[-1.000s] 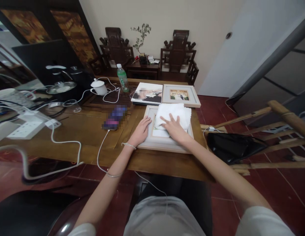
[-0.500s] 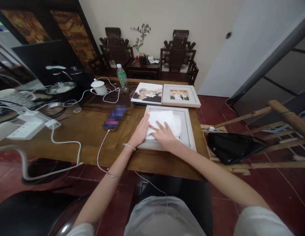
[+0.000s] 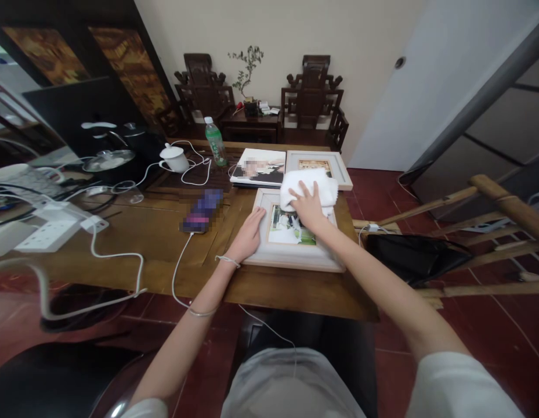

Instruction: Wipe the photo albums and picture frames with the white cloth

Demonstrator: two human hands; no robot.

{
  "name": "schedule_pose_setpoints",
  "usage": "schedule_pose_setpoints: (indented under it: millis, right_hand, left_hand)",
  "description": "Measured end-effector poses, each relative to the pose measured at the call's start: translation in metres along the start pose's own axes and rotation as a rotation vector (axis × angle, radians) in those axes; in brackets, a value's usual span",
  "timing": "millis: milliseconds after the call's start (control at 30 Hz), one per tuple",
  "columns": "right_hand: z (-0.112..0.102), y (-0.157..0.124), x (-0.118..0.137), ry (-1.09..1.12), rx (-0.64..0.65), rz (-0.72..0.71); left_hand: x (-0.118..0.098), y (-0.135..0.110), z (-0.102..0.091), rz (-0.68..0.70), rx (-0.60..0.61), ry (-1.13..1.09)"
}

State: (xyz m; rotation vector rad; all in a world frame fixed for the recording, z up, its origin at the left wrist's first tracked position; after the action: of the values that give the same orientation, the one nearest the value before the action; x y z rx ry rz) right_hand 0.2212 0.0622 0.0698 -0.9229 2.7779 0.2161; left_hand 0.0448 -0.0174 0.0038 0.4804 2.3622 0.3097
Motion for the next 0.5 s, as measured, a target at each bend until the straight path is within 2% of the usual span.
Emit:
schedule_pose_setpoints:
  millis: [133, 233, 333, 500]
  right_hand:
    - [0.003, -0.028, -0.037, -0.056, 0.031, 0.089]
    - [0.005, -0.054, -0.051, -0.102, 0.060, 0.136]
    - [0.003, -0.087, -0.042, -0.108, 0.085, 0.100]
    - [-0.014, -0.146, -0.006, -0.038, 0.123, -0.022]
  left_hand:
    - [0.002, 0.000, 0.001, 0.019, -0.024, -0.008]
    - [0.002, 0.001, 0.001, 0.020, -0.023, 0.003]
    - [0.002, 0.001, 0.001, 0.014, -0.015, 0.025]
    - [0.002, 0.001, 0.001, 0.023, -0.022, 0.039]
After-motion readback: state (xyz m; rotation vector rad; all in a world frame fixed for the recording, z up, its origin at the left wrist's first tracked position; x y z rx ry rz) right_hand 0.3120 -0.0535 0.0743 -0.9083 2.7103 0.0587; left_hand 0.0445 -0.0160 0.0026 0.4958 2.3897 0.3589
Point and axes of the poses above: each hand's wrist, its own y-axis towards the middle knuckle, its own z-axis out of the palm, x = y × z, the point moved 3 cm from there along y, towards the middle knuckle, and after that the axes turned 6 degrees about x, right-handed, at the moved point
